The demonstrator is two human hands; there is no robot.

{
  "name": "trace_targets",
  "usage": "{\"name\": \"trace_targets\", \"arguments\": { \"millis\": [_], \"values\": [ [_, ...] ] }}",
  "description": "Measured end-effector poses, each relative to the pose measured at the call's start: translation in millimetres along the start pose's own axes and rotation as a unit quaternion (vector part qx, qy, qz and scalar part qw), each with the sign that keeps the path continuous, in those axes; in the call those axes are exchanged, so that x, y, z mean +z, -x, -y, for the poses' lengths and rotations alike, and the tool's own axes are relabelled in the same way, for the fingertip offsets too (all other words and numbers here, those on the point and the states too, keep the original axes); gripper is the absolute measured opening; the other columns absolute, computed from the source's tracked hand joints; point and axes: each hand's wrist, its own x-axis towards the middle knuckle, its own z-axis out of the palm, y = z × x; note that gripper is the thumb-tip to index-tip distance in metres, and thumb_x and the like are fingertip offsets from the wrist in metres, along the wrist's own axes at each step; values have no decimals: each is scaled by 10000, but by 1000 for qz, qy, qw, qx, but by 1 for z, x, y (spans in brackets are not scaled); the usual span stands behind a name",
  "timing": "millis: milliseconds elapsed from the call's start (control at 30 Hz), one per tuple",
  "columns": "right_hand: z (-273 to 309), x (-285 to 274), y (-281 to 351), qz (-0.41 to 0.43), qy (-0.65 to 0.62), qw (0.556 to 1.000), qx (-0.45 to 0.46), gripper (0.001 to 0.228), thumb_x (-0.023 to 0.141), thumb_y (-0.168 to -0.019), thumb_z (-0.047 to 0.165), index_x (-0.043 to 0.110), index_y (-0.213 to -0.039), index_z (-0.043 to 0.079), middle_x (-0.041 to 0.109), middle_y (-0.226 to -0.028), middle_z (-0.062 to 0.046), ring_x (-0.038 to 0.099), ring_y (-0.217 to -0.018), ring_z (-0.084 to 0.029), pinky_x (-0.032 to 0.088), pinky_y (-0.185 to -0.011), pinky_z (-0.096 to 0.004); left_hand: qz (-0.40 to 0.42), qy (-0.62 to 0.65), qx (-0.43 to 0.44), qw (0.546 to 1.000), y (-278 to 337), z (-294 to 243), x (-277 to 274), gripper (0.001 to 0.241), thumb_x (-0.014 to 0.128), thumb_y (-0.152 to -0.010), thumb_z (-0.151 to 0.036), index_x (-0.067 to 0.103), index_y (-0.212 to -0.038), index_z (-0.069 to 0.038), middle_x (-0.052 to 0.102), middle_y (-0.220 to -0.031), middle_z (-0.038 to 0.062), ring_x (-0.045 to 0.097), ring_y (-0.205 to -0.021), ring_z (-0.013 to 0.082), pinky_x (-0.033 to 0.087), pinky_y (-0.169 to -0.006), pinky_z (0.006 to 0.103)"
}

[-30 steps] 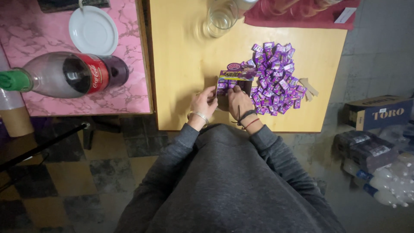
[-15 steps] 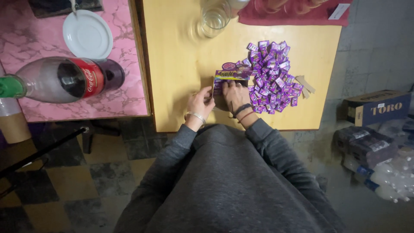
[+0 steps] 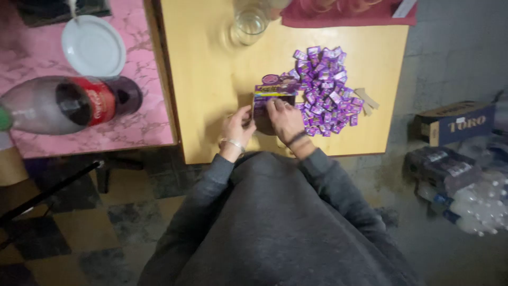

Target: Organizing small candy packets into a small box on a table.

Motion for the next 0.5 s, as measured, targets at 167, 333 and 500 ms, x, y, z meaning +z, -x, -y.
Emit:
{"name": "trace_targets", "arguments": {
  "millis": [167,333,500],
  "values": [
    [-53,-45,61,-95,-190,972,98,48,682,-955,144,660,-960,102,672,-860,-92,686,-732,-289,548,-631,-406,-1,-39,3,999,-1,0,-3,459,757,-826,-97,670,-1277,-100,782,-999,124,789,-849,221,629,-777,344],
    [-82,-26,108,3,-160,979,125,114,709,-911,160,700,-1020,126,680,-899,-95,688,-759,-319,553,-650,-439,9,-48,13,999,1,-3,-3,454,761,-830,-98,669,-1275,-96,785,-995,115,787,-849,211,624,-785,337],
    [-80,-9,113,62,-100,986,119,430,760,-736,205,669,-1141,93,657,-954,-121,683,-812,-350,551,-620,-468,2,-31,10,999,0,-5,-4,444,747,-833,-81,662,-1269,-85,785,-990,114,789,-851,206,628,-779,325]
  ]
}}
